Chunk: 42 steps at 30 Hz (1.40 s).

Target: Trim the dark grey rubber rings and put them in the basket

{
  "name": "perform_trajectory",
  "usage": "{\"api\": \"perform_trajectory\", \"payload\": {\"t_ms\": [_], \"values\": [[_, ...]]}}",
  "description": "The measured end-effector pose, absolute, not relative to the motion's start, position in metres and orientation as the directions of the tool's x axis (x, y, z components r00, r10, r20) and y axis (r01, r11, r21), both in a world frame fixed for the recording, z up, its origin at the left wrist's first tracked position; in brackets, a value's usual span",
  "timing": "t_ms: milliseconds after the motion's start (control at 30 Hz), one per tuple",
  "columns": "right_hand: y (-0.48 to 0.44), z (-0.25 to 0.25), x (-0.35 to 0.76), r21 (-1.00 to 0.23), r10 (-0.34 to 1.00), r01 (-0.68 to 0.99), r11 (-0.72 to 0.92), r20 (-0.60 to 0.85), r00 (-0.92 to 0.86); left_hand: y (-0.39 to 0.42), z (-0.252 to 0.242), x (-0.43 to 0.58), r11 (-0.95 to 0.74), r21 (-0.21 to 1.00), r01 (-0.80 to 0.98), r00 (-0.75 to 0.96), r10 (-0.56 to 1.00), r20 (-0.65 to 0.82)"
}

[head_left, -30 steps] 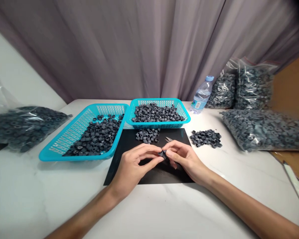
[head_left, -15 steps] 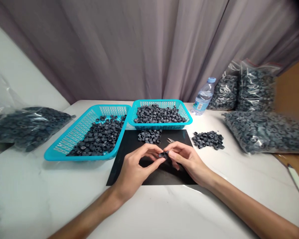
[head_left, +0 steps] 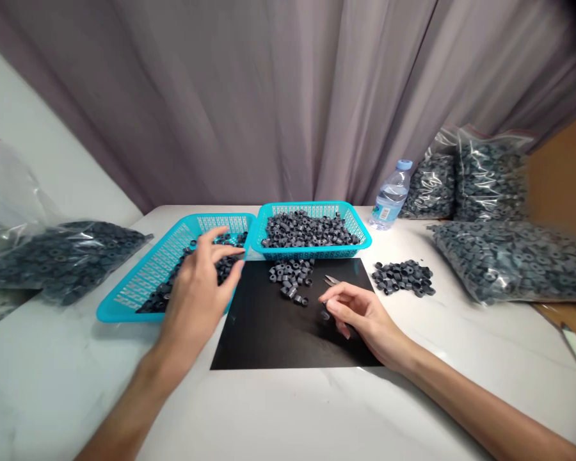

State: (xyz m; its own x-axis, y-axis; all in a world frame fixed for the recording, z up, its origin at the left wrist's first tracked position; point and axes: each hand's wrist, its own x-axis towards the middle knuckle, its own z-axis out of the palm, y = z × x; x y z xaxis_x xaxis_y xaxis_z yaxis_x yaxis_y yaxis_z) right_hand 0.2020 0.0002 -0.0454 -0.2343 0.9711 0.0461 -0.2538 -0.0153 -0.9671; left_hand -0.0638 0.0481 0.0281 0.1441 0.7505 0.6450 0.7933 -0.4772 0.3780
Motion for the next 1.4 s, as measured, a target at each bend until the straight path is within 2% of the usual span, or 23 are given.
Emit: {"api": "perform_trajectory", "payload": {"t_ms": [100,200,300,367,500,567,700,900,1167,1400], "values": [[0.000,-0.045,0.200,-0.966,0.972,-0.259,-0.013,0.049,-0.230,0.055,0.033,-0.072,-0.429,0.282,0.858,0.144,0.729,0.669],[0.000,-0.045,0.198,-0.963,0.973,-0.271,-0.006,0.057,-0.224,0.036,0.027,-0.048,-0.559,0.217,0.800,0.281,0.669,0.688],[0.000,-0.045,0.198,-0.959,0.973,-0.283,-0.014,0.051,-0.223,0.009,0.011,-0.016,-0.719,0.253,0.647,0.453,0.630,0.631],[0.000,-0.044,0.198,-0.957,0.971,-0.291,-0.021,0.050,-0.235,-0.001,0.000,-0.002,-0.763,0.312,0.567,0.506,0.621,0.599],[0.000,-0.044,0.199,-0.954,0.966,-0.300,-0.026,0.053,-0.253,-0.001,-0.016,0.002,-0.758,0.471,0.451,0.478,0.650,0.591],[0.000,-0.045,0.200,-0.950,0.967,-0.312,-0.030,0.052,-0.250,0.003,-0.017,-0.002,-0.769,0.489,0.412,0.488,0.640,0.594],[0.001,-0.047,0.202,-0.947,0.969,-0.320,-0.037,0.045,-0.245,0.005,-0.014,-0.006,-0.819,0.435,0.375,0.558,0.574,0.599],[0.002,-0.045,0.202,-0.952,0.988,-0.306,0.007,0.054,-0.146,0.003,-0.016,-0.006,-0.825,0.393,0.407,0.534,0.564,0.630],[0.001,-0.049,0.202,-0.963,0.983,-0.269,0.023,0.070,-0.167,0.004,-0.012,-0.005,-0.822,0.339,0.458,0.517,0.557,0.651],[0.000,-0.048,0.201,-0.963,0.975,-0.270,0.003,0.062,-0.212,0.006,-0.012,-0.004,-0.811,0.386,0.440,0.484,0.576,0.659]]}}
